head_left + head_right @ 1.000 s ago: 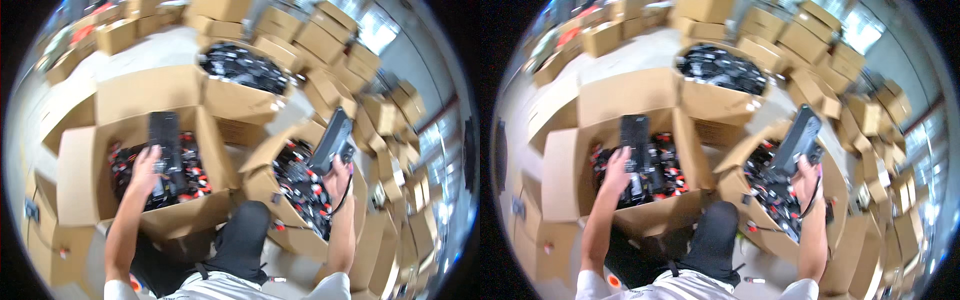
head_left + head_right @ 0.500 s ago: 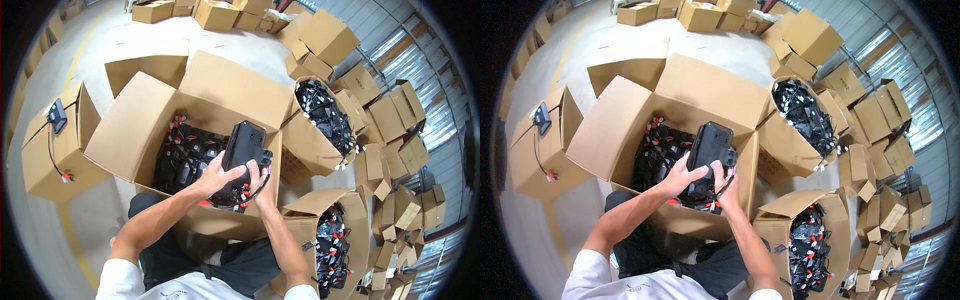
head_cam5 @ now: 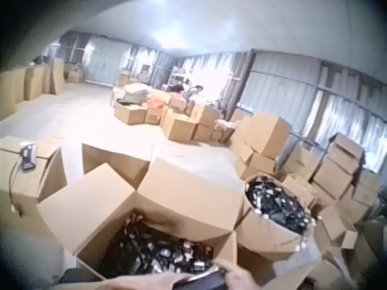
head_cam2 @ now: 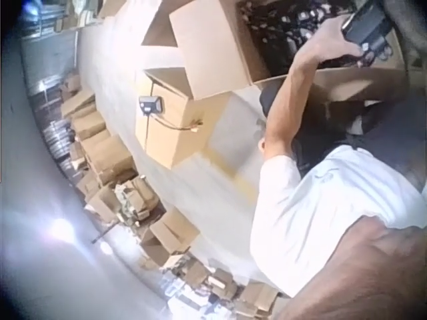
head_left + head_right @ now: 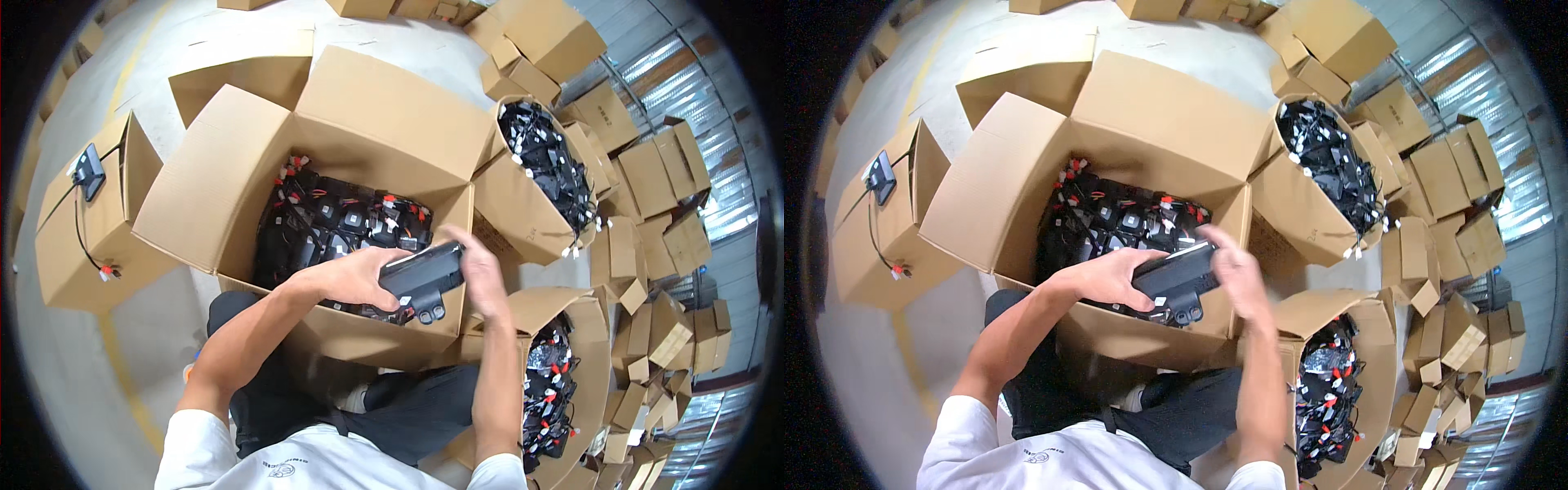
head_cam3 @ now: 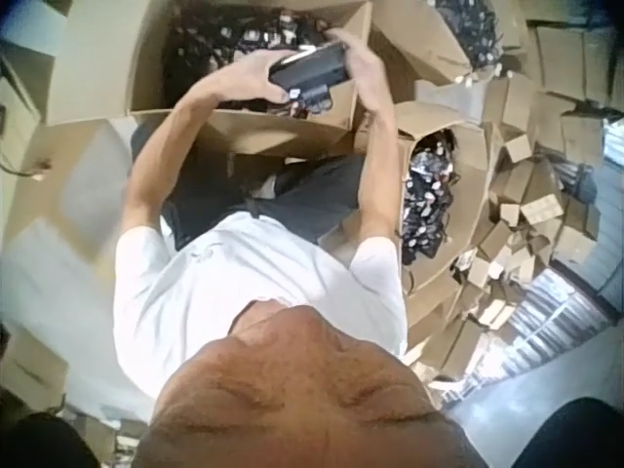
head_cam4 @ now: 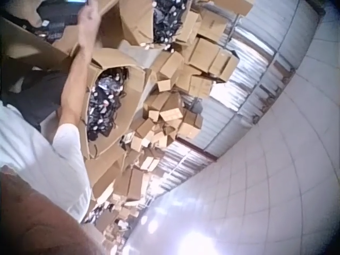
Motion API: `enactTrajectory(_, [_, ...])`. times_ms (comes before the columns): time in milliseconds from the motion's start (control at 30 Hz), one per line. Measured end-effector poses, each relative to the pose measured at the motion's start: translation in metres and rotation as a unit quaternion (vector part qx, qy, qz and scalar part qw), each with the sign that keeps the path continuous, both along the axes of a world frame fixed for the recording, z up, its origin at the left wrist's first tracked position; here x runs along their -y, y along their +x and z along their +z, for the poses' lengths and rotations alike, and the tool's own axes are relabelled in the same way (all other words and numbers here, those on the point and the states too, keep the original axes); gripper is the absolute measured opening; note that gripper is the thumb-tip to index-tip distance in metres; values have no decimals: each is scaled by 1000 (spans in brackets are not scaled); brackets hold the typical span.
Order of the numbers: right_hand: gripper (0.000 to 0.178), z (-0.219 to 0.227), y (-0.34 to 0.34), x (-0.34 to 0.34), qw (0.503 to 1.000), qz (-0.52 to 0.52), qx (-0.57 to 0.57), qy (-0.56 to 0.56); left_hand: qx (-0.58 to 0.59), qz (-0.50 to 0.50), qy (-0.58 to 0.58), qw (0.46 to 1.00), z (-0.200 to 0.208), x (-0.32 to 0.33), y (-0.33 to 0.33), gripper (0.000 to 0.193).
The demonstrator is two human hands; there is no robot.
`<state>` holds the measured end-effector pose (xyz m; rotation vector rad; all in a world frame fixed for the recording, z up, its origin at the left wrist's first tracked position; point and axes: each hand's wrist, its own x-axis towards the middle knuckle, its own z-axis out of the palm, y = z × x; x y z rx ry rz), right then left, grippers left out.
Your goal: The person sorts electronic display units and wiring harnesses by hand, placing them into cardboard boxes.
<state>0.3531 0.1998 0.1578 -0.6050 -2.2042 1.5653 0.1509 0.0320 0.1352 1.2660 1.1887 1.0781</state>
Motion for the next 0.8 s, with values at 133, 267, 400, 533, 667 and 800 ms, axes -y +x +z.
enactTrajectory(133, [36, -7, -18, 8, 993, -109, 36, 13, 10, 92, 33, 995, -11, -9, 7, 67])
enactTrajectory(267, [39, -24, -35, 5, 944, -265, -45, -191, -56, 357, 142, 922, -7, -22, 22, 57])
enactTrajectory(400, [43, -39, -46, 25, 927, -304, -85, -205, -83, 424, 187, 882, -24, -21, 25, 50])
enactTrajectory(533, [43, -25, -39, 17, 975, -163, -69, -135, -40, 437, 164, 884, -3, -18, 9, 44])
enactTrajectory(667, [52, 20, -28, 18, 998, 4, 39, -53, -9, 381, 175, 908, 12, -21, -5, 47])
enactTrajectory(800, [66, 17, -32, 21, 999, 20, 45, -23, 53, 354, 208, 910, -2, -32, -16, 75])
